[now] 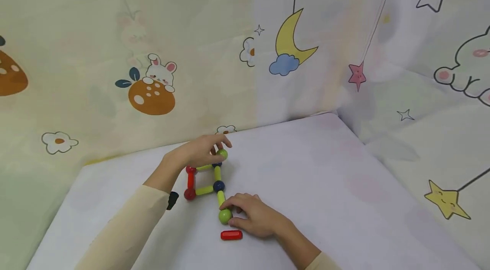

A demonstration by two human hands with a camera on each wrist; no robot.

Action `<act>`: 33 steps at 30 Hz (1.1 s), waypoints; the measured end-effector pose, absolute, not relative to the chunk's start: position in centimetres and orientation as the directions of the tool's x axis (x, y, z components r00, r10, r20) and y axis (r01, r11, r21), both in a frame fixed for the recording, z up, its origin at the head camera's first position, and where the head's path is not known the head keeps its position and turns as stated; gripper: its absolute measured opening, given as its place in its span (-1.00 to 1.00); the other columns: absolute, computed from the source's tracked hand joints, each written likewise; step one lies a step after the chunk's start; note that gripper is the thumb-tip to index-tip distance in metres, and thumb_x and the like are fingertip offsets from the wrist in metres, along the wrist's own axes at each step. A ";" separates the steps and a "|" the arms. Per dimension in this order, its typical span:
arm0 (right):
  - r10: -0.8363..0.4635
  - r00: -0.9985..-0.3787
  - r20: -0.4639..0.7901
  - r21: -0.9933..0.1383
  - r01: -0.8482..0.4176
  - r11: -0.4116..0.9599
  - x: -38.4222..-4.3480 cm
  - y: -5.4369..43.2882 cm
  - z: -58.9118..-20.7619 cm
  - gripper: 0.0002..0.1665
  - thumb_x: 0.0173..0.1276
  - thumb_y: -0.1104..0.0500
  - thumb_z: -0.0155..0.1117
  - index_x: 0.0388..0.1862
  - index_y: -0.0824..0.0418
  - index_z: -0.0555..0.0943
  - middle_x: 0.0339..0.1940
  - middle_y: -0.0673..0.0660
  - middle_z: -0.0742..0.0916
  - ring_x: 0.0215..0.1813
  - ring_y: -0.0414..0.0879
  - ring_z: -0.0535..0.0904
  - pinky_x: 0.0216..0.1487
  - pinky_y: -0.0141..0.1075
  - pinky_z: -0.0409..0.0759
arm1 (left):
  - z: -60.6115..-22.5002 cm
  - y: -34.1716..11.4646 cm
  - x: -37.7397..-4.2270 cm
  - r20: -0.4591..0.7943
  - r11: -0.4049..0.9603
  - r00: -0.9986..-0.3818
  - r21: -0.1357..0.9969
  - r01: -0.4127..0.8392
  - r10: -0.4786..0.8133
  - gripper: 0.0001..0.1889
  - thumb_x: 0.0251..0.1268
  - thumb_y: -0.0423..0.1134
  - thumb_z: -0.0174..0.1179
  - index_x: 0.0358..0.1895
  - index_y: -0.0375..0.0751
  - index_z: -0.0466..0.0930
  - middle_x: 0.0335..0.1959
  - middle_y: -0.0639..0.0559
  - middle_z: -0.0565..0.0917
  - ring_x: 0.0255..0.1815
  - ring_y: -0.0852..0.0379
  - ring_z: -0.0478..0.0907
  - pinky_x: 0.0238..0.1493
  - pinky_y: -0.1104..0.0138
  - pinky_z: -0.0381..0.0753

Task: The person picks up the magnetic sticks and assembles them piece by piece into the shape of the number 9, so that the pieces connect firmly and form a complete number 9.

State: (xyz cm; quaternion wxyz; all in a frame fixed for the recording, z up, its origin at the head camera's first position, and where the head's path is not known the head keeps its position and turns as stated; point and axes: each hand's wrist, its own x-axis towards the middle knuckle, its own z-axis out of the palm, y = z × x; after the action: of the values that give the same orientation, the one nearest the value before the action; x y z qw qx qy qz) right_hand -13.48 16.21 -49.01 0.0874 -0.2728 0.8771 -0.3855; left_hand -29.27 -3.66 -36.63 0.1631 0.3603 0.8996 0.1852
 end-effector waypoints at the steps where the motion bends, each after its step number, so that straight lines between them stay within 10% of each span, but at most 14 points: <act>1: -0.536 -0.842 0.051 -0.724 -0.401 0.561 -13.6 16.4 -48.9 -0.56 0.48 -0.06 0.32 0.29 -0.31 0.52 0.06 -0.33 0.60 0.08 -0.27 0.48 0.12 -0.26 0.38 | -36.5 -4.2 -28.9 -0.165 0.672 -0.687 0.460 0.581 0.707 -0.62 0.42 -0.19 0.22 0.25 0.17 0.54 0.11 0.04 0.64 0.03 0.13 0.60 0.06 0.22 0.64; 33: -0.516 -0.855 -0.049 -0.740 -0.316 0.594 -13.5 15.4 -48.3 -0.49 0.48 -0.01 0.32 0.36 -0.31 0.51 0.05 -0.33 0.59 0.09 -0.21 0.46 0.13 -0.23 0.52 | -42.1 -17.5 -18.5 -0.268 0.709 -0.730 0.585 0.394 0.628 -0.74 0.26 -0.23 0.39 -0.01 0.04 0.65 -0.13 0.13 0.66 -0.11 0.14 0.57 -0.03 0.14 0.60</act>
State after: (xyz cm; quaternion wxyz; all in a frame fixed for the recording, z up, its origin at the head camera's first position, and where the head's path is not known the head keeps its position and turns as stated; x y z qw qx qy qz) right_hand -13.53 15.44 -48.34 0.1301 -0.2356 0.8831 -0.3842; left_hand -18.51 -17.54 -42.09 0.2307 0.2857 0.8950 0.2533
